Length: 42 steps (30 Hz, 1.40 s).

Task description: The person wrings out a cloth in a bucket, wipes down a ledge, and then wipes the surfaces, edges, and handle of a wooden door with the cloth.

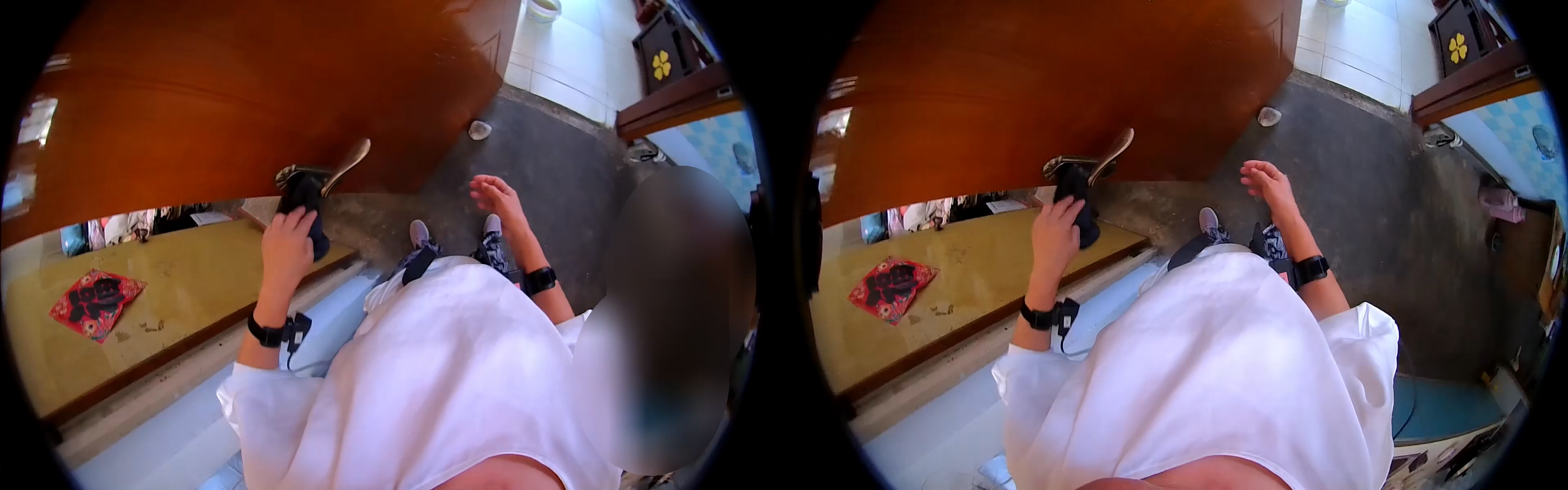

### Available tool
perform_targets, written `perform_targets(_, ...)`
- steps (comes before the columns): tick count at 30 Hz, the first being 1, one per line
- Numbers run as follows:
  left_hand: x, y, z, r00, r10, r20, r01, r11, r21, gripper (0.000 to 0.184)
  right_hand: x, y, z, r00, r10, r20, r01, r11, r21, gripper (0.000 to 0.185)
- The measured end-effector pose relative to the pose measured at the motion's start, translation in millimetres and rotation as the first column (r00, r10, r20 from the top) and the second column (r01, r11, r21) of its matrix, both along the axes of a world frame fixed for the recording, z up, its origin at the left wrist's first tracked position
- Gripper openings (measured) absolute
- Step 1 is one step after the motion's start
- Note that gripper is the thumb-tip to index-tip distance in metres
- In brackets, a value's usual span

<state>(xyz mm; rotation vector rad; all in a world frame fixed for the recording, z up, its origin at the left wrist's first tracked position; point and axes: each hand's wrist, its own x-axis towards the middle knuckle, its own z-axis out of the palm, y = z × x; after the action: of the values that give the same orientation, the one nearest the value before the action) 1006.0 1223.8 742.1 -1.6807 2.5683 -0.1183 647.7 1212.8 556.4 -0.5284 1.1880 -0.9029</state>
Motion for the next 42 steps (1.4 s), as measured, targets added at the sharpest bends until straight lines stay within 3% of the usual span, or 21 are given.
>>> perform_targets(3, -21, 2, -4, 0.939, 0.12, -0.322, -0.083, 0.988, 0.128, 0.046, 5, 7, 11, 0.997, -0.037, 0.068, 0.034, 0.999, 0.037, 0.027)
perform_targets(6, -67, -9, -19, 0.797, 0.153, -0.584, -0.073, 0.985, 0.159, 0.049, 26, -11, 47, 0.967, 0.169, 0.189, -0.145, 0.98, -0.136, 0.034)
perform_targets(11, -121, -15, -35, 0.772, 0.114, -0.626, 0.094, 0.953, 0.29, 0.053, 59, -14, 78, 0.925, 0.17, 0.338, -0.119, 0.979, -0.167, 0.038)
perform_targets(13, -122, -21, -37, 0.598, 0.176, -0.782, 0.231, 0.896, 0.379, 0.052, 57, -12, 70, 0.891, 0.099, 0.443, -0.153, 0.984, 0.088, 0.038)
perform_targets(14, -112, -26, -43, 0.619, 0.136, -0.774, 0.2, 0.925, 0.323, 0.051, 59, -8, 59, 0.851, 0.03, 0.523, -0.083, 0.993, 0.078, 0.037)
perform_targets(15, -102, -30, -42, 0.596, 0.228, -0.769, 0.139, 0.915, 0.379, 0.048, 58, -7, 55, 0.86, 0.014, 0.51, -0.069, 0.994, 0.088, 0.037)
perform_targets(16, -92, -35, -45, 0.462, 0.403, -0.79, 0.114, 0.856, 0.503, 0.051, 58, -6, 53, 0.801, -0.066, 0.595, -0.007, 0.993, 0.12, 0.037)
perform_targets(17, -86, -37, -52, 0.318, 0.567, -0.76, 0.114, 0.773, 0.624, 0.054, 58, -5, 54, 0.727, -0.148, 0.67, 0.055, 0.986, 0.158, 0.037)
perform_targets(18, -82, -35, -65, 0.318, 0.567, -0.76, 0.142, 0.764, 0.629, 0.054, 57, -7, 62, 0.725, -0.166, 0.669, 0.048, 0.98, 0.191, 0.04)
perform_targets(20, -84, -38, -87, 0.083, 0.674, -0.734, 0.279, 0.691, 0.666, 0.06, 60, -11, 63, 0.707, -0.158, 0.69, 0.075, 0.986, 0.149, 0.042)
perform_targets(23, -102, -42, -97, 0.007, 0.759, -0.651, 0.462, 0.574, 0.675, 0.065, 63, -14, 70, 0.711, -0.111, 0.694, 0.079, 0.994, 0.077, 0.046)
perform_targets(25, -113, -46, -96, 0.037, 0.791, -0.61, 0.464, 0.527, 0.712, 0.055, 58, -14, 69, 0.784, -0.079, 0.616, 0.134, 0.99, -0.044, 0.049)
perform_targets(29, -130, -54, -101, 0.15, 0.73, -0.666, 0.359, 0.588, 0.725, 0.034, 32, -14, 60, 0.872, -0.208, 0.444, 0.243, 0.97, -0.023, 0.047)
perform_targets(31, -139, -62, -95, 0.184, 0.707, -0.683, 0.322, 0.613, 0.721, 0.028, 22, -11, 56, 0.981, -0.034, 0.193, 0.043, 0.998, -0.041, 0.048)
perform_targets(34, -138, -66, -93, 0.243, 0.777, -0.58, 0.287, 0.514, 0.808, 0.03, 1, -9, 62, 0.994, 0.013, 0.106, -0.015, 1.0, 0.018, 0.038)
perform_targets(35, -138, -63, -96, 0.011, 0.841, -0.541, 0.429, 0.485, 0.762, 0.036, -1, -13, 65, 0.996, 0.063, 0.062, -0.065, 0.998, 0.028, 0.034)
perform_targets(36, -138, -63, -97, -0.209, 0.865, -0.456, 0.557, 0.488, 0.672, 0.044, -3, -14, 75, 0.974, -0.005, 0.225, 0.012, 0.999, -0.03, 0.029)
perform_targets(37, -140, -67, -98, -0.21, 0.858, -0.469, 0.531, 0.503, 0.682, 0.044, -8, -10, 82, 0.922, -0.071, 0.38, 0.103, 0.993, -0.063, 0.025)
perform_targets(38, -143, -68, -101, -0.337, 0.882, -0.328, 0.646, 0.47, 0.601, 0.051, -15, -7, 82, 0.854, -0.089, 0.513, 0.117, 0.993, -0.023, 0.027)
perform_targets(39, -148, -66, -105, -0.432, 0.888, -0.157, 0.745, 0.45, 0.491, 0.057, -10, -6, 80, 0.847, -0.085, 0.525, 0.11, 0.994, -0.017, 0.027)
perform_targets(42, -164, -56, -125, -0.384, 0.923, -0.032, 0.792, 0.347, 0.502, 0.06, 1, -8, 70, 0.925, -0.151, 0.35, 0.146, 0.988, 0.038, 0.041)
